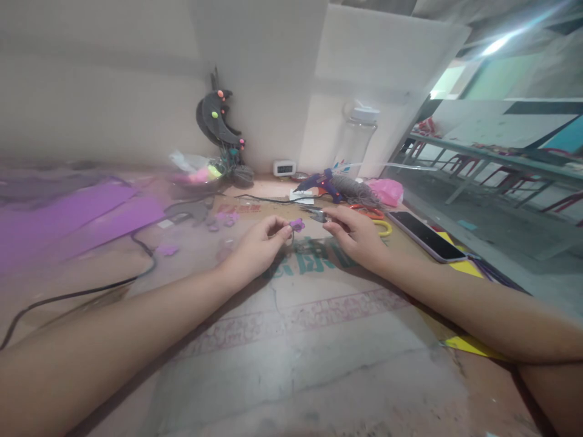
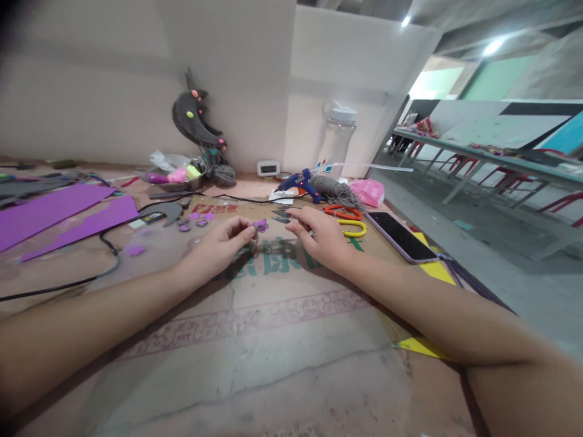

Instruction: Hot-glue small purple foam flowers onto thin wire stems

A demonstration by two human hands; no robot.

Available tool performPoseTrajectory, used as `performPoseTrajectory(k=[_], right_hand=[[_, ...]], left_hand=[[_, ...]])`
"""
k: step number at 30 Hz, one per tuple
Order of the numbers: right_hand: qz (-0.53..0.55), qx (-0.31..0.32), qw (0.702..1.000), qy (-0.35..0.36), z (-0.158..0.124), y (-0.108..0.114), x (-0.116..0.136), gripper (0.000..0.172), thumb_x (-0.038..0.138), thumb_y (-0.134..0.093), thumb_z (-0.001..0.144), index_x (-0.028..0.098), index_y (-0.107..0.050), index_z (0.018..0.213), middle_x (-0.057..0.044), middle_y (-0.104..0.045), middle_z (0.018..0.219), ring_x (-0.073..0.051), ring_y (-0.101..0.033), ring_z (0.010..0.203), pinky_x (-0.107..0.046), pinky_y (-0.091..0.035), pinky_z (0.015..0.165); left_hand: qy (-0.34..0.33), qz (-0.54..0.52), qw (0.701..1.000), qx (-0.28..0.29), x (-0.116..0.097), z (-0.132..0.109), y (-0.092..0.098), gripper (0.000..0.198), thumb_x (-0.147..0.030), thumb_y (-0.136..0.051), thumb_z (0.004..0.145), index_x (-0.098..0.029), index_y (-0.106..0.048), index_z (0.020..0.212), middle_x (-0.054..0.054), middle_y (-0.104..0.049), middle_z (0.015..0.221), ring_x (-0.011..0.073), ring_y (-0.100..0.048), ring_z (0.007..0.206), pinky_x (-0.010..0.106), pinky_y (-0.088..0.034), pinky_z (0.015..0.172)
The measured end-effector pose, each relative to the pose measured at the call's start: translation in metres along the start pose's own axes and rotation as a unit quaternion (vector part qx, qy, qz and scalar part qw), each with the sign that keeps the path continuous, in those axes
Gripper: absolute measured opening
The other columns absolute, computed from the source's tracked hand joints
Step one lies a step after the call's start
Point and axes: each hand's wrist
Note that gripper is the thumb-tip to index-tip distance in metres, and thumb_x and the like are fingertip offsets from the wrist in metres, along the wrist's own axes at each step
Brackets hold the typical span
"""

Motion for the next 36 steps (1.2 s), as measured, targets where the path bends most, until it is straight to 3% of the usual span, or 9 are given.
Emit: performPoseTrajectory(k=[7,13,27,31,36], right_hand=[[-0.059,0.020,0.995,0.084,0.000,-0.001,0.003,0.030,0.038,-0.050,0.096,0.018,-0.067,0.112,-0.008,-0.068,0.083,-0.021,-0.061,0.078,-0.032,-0.044,0.071],[-0.070,0.018,0.994,0.087,0.000,-0.001,0.003,0.029,0.037,-0.049,0.097,0.018,-0.068,0.110,-0.008,-0.069,0.082,-0.021,-0.062,0.077,-0.031,-0.044,0.070],[-0.068,0.015,0.991,0.115,0.001,-0.002,0.004,0.030,0.037,-0.048,0.098,0.016,-0.069,0.104,-0.007,-0.068,0.079,-0.019,-0.061,0.073,-0.030,-0.042,0.066],[-0.031,0.028,0.997,0.057,-0.001,-0.002,0.002,0.029,0.037,-0.048,0.098,0.018,-0.069,0.106,-0.007,-0.068,0.081,-0.019,-0.061,0.074,-0.030,-0.043,0.068],[0.079,0.010,0.990,-0.118,0.002,0.000,0.013,0.029,0.038,-0.054,0.092,0.016,-0.065,0.108,-0.006,-0.069,0.089,-0.018,-0.061,0.074,-0.029,-0.046,0.066]], left_hand=[[-0.005,0.021,1.000,-0.008,0.001,-0.001,0.000,0.018,-0.034,-0.054,0.087,-0.019,-0.056,0.078,0.000,-0.058,0.075,0.0131,-0.051,0.066,0.024,-0.040,0.060],[-0.025,0.028,0.999,0.006,0.006,-0.001,0.000,0.018,-0.035,-0.053,0.089,-0.019,-0.057,0.083,0.000,-0.059,0.078,0.0134,-0.054,0.070,0.025,-0.042,0.066],[-0.010,0.023,0.999,0.028,0.002,-0.003,-0.001,0.020,-0.037,-0.053,0.089,-0.019,-0.056,0.084,0.000,-0.058,0.077,0.0137,-0.054,0.068,0.026,-0.042,0.062],[-0.015,0.027,0.999,0.028,0.001,-0.003,0.000,0.021,-0.037,-0.053,0.089,-0.018,-0.057,0.083,0.000,-0.059,0.078,0.0136,-0.054,0.069,0.026,-0.042,0.064],[-0.022,0.014,1.000,0.007,-0.002,-0.002,-0.001,0.018,-0.034,-0.054,0.088,-0.019,-0.058,0.080,0.001,-0.063,0.080,0.0140,-0.056,0.072,0.027,-0.044,0.069]])
Point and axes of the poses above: each hand's wrist, its own z-axis towards the middle knuckle, its own y-axis out of the back of the hand, x = y × z
